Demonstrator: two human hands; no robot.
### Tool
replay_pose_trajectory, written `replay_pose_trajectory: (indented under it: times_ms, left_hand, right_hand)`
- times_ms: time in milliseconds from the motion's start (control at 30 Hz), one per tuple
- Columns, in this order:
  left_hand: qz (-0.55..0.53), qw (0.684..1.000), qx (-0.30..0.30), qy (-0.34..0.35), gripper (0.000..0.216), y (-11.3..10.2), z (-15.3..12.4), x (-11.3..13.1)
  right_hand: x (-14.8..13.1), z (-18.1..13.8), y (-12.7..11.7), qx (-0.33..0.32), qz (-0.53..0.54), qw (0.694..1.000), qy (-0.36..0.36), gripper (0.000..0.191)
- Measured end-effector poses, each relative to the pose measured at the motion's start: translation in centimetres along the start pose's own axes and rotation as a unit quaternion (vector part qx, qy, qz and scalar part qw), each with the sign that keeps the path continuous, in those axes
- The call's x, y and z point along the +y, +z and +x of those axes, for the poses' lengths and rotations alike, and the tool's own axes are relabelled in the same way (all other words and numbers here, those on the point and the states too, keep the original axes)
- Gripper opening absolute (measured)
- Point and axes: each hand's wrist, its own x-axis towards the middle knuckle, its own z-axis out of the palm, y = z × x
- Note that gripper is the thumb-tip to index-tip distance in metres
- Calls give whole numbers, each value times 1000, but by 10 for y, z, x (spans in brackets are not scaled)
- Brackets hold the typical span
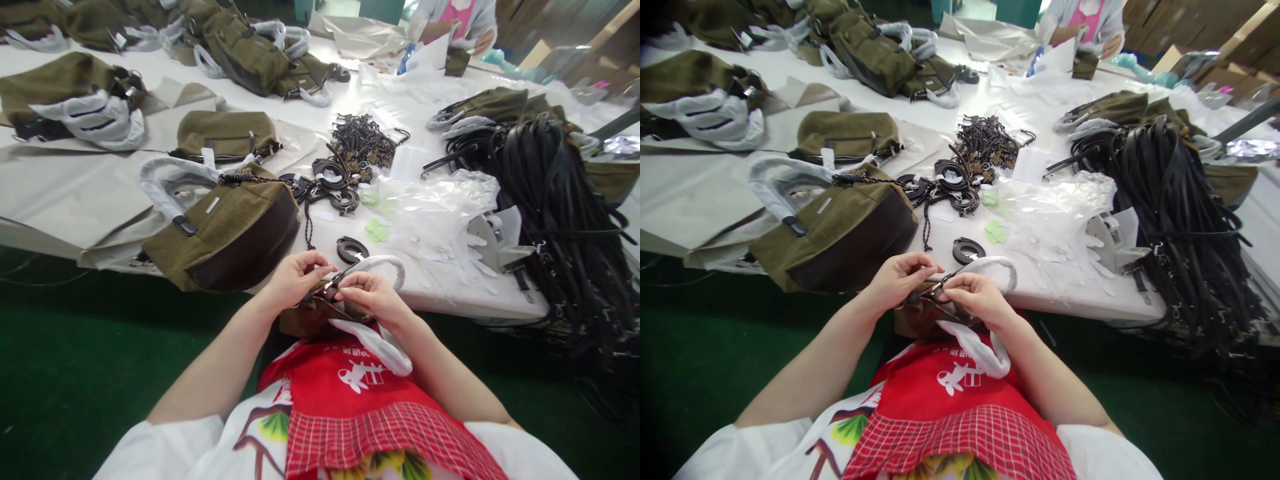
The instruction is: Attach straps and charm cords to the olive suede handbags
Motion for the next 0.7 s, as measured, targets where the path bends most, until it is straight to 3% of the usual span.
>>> replay_pose_trajectory:
  times_ms: [167,300,367,500,700]
  left_hand:
    - [-25,997,-54,-51,22,1,-8,8]
    - [0,997,-48,-67,21,1,-15,14]
    - [15,997,-54,-57,20,2,-20,18]
    - [71,995,-69,23,14,3,-27,27]
    - [176,972,-96,124,15,2,-28,33]
  right_hand:
    - [-3,-9,0,-52,16,998,-39,49]
    - [-5,-18,8,55,-121,986,-103,21]
    - [-9,-24,12,85,-212,961,-156,20]
    - [-19,-32,16,83,-354,895,-258,14]
    - [-21,-34,16,93,-427,837,-330,13]
